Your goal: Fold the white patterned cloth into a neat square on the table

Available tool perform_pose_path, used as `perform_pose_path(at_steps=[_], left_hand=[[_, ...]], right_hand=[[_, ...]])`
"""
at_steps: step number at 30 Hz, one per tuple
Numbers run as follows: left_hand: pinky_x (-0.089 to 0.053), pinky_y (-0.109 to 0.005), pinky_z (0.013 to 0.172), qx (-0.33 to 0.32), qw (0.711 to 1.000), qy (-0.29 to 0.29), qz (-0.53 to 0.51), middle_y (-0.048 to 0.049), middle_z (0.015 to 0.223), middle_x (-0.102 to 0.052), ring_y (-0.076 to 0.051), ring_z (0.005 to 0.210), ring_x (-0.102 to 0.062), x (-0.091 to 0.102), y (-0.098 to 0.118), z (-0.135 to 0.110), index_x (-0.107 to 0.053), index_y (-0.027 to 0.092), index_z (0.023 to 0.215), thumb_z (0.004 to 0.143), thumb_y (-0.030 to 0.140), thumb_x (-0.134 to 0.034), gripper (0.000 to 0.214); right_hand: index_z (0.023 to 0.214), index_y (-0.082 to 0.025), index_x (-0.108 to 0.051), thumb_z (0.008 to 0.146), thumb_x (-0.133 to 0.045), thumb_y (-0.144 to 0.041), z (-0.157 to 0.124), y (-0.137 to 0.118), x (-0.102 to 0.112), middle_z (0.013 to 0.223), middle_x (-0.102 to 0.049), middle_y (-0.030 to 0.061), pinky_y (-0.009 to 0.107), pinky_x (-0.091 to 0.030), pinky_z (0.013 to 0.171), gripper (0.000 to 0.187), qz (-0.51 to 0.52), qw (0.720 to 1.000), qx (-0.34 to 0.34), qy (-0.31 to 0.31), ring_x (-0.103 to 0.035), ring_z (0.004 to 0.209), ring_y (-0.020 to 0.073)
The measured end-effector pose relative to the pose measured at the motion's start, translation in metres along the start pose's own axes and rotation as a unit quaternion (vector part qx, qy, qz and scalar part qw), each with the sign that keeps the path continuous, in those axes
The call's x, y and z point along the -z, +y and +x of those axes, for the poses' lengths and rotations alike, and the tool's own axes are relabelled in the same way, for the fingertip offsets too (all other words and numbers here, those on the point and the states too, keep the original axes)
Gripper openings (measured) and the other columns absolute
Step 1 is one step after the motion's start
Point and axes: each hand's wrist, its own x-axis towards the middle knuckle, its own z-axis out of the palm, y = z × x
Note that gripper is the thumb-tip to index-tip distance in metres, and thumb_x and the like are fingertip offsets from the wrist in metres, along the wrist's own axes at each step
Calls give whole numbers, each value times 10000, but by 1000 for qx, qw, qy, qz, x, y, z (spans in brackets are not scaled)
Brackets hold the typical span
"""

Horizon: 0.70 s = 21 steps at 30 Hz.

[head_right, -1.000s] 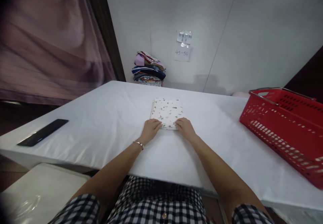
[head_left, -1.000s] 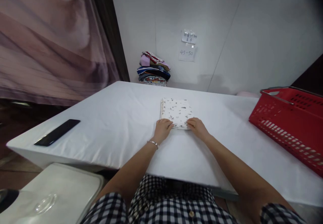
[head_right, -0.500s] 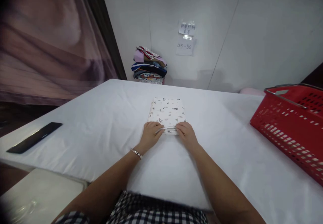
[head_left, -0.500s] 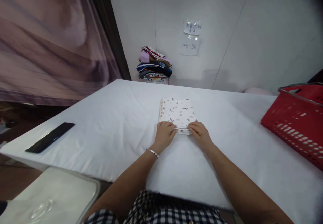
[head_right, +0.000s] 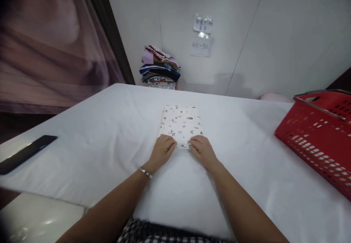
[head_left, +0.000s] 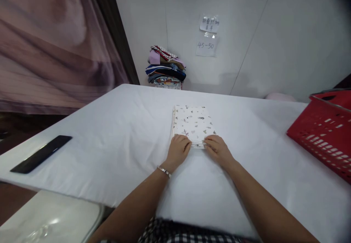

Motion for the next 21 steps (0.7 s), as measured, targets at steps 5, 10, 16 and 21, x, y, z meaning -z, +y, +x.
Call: perform_pose_path(at_steps=[5,10,16,21], left_hand=[[-400,-374,871,-19,1000,-14,4,-35,953,-644,-186,949,-540,-2,-4,-2,-634,207,912,904,273,-509,141],[-405,-377,841,-16,999,-12,25,-47,970,-643,-196,947,-539,-4,-4,-3,-646,212,1007,900,295,-524,182],[-386,-373,837,4,1000,0,20,-26,896,-641,-172,902,-544,-4,0,-1,-659,219,876,924,278,-477,198],[-387,-359,811,5,1000,10,22,-26,901,-641,-171,901,-538,-3,1,0,-646,212,880,931,275,-461,202]], right_hand=[[1030,-248,-658,910,-510,-246,-1,0,-1,997,-653,69,424,-475,856,191,-11,1000,-10,-6,-587,949,214],[967,-244,-673,916,-496,-243,-1,1,-4,982,-657,68,410,-480,837,184,9,1000,-24,17,-594,929,210],[973,-250,-669,912,-484,-244,-1,-2,-4,988,-661,63,416,-473,854,195,7,999,-29,30,-596,943,213],[1060,-240,-637,888,-541,-276,1,-5,-6,1001,-655,77,427,-463,845,201,-29,999,-21,12,-587,945,229]])
